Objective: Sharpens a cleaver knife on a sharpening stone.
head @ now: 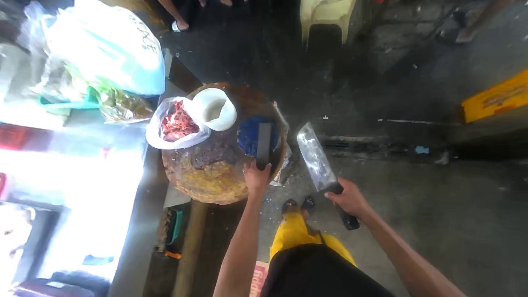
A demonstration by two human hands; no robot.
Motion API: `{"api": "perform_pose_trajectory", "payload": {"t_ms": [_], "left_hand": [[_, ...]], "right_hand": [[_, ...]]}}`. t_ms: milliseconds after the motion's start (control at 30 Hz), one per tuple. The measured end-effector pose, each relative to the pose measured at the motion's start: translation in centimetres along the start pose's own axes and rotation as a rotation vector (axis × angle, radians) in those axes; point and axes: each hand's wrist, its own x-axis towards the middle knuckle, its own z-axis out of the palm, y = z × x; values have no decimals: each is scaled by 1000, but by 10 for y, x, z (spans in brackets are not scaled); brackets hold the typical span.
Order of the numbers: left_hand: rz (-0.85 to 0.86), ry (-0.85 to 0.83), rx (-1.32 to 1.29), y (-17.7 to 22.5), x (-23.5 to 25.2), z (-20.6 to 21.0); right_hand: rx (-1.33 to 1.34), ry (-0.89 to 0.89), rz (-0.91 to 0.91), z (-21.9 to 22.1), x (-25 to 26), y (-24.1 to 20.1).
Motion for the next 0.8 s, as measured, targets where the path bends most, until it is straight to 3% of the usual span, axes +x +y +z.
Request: {"api": "perform_pose_trajectory", "payload": {"t_ms": [100,167,233,300,533,600,633,733,800], "left_hand": [[-30,34,-192,-3,-8,-6],[-52,80,-343,-8,-15,-15],[-88,112,-458,-15,-21,-21],[-135,135,-534,-19,-19,-26],[-199,233,-664,-34,-2,-37],[-213,278,-713,-33,-1,-44],[-229,305,-735,-32,-2,-48],[-226,450,-663,-26,-9,-52],[-174,592,-542,-14,-22,-43]], "right_hand": [[-48,-26,-150,-6,0,-14],[285,-202,-171,-10,3,-24],[716,-395,-32,-5,7,-38],[895,-539,66,2,16,-49],[847,-866,106,-7,62,-77],[680,-778,86,-13,70,-94],[482,-689,-9,-15,75,-104],[-504,-364,-569,-31,105,-112],[-896,-239,-824,-53,139,-107]]}}
